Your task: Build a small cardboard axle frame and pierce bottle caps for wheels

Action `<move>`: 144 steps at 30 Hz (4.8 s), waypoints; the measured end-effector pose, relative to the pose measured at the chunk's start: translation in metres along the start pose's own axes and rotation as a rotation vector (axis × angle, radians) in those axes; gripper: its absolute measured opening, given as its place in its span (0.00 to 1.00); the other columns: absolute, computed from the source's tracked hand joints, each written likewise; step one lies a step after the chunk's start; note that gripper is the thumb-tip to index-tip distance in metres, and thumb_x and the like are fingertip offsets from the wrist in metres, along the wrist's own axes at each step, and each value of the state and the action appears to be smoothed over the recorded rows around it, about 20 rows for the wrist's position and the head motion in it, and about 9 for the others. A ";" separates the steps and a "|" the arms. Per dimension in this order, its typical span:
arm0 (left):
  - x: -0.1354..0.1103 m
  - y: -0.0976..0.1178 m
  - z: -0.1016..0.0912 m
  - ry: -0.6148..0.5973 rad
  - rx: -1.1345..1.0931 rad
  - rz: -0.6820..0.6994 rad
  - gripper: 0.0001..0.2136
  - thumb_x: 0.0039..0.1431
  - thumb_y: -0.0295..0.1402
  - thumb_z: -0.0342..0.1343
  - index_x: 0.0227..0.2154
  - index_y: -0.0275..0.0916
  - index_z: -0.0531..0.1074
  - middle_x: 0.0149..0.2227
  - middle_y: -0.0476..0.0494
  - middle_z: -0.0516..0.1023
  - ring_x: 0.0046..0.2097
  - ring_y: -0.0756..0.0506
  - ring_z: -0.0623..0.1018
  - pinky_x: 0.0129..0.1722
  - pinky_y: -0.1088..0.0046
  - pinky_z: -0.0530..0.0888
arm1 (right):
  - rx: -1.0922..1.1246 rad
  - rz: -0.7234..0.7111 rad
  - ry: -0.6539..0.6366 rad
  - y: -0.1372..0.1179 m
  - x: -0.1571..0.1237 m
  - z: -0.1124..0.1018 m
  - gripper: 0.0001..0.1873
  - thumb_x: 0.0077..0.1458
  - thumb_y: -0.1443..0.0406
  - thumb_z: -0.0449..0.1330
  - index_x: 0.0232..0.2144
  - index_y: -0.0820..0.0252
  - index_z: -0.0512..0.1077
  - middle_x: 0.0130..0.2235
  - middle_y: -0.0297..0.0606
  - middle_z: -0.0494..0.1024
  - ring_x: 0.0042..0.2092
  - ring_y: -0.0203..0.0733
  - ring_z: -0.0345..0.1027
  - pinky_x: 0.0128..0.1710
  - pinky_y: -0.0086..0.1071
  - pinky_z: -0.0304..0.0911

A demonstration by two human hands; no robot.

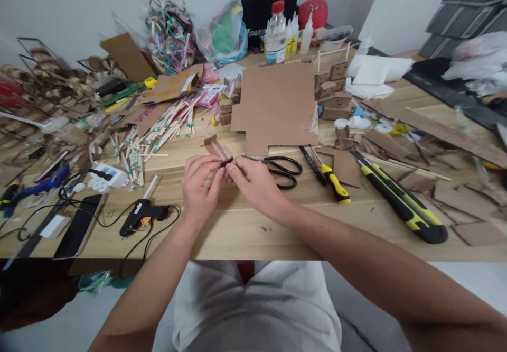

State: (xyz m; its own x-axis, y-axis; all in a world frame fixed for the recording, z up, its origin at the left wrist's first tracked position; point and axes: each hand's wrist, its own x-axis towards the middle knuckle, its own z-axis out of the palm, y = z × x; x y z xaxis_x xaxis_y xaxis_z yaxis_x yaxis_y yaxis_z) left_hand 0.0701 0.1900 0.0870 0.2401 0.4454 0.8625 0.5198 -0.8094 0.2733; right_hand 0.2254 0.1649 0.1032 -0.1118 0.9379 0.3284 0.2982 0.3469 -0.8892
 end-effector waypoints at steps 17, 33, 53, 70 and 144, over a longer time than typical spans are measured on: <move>-0.003 -0.037 -0.003 -0.024 -0.304 -0.355 0.15 0.72 0.45 0.50 0.56 0.46 0.70 0.50 0.39 0.83 0.52 0.43 0.83 0.50 0.64 0.80 | -0.677 -0.414 0.055 0.001 -0.005 -0.010 0.13 0.62 0.68 0.51 0.24 0.52 0.60 0.22 0.34 0.69 0.25 0.41 0.61 0.29 0.36 0.51; 0.002 -0.029 -0.009 -0.014 0.044 -0.136 0.16 0.74 0.38 0.48 0.47 0.42 0.81 0.44 0.42 0.88 0.45 0.45 0.87 0.47 0.68 0.83 | -0.896 -0.581 -0.069 0.002 -0.009 -0.007 0.19 0.68 0.68 0.46 0.27 0.55 0.71 0.24 0.36 0.74 0.29 0.42 0.66 0.35 0.38 0.55; -0.001 -0.033 -0.006 0.031 0.134 -0.170 0.13 0.72 0.35 0.50 0.43 0.40 0.81 0.38 0.42 0.87 0.34 0.46 0.85 0.39 0.70 0.82 | -0.797 -0.520 -0.055 0.005 -0.002 -0.014 0.16 0.66 0.68 0.48 0.28 0.55 0.69 0.25 0.37 0.74 0.28 0.42 0.64 0.33 0.37 0.49; -0.002 -0.037 -0.005 -0.134 -0.197 -0.506 0.11 0.65 0.30 0.56 0.46 0.39 0.80 0.39 0.41 0.87 0.37 0.45 0.86 0.39 0.70 0.81 | -0.685 -0.400 -0.120 0.010 0.006 -0.024 0.14 0.67 0.65 0.49 0.27 0.54 0.64 0.26 0.35 0.73 0.28 0.41 0.64 0.33 0.35 0.50; 0.004 -0.006 -0.013 -0.282 -0.184 -0.293 0.06 0.60 0.33 0.62 0.29 0.52 0.82 0.32 0.50 0.86 0.41 0.39 0.82 0.68 0.45 0.52 | -0.231 -0.139 -0.102 0.012 0.000 -0.020 0.17 0.55 0.62 0.70 0.44 0.52 0.70 0.43 0.39 0.86 0.45 0.48 0.83 0.45 0.37 0.77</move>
State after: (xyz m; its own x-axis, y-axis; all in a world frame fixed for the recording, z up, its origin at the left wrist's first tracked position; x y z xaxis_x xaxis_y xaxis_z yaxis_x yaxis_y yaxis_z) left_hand 0.0572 0.1913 0.0948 0.3325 0.7322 0.5945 0.4505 -0.6771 0.5819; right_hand 0.2483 0.1695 0.0990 -0.2581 0.8804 0.3978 0.4800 0.4742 -0.7381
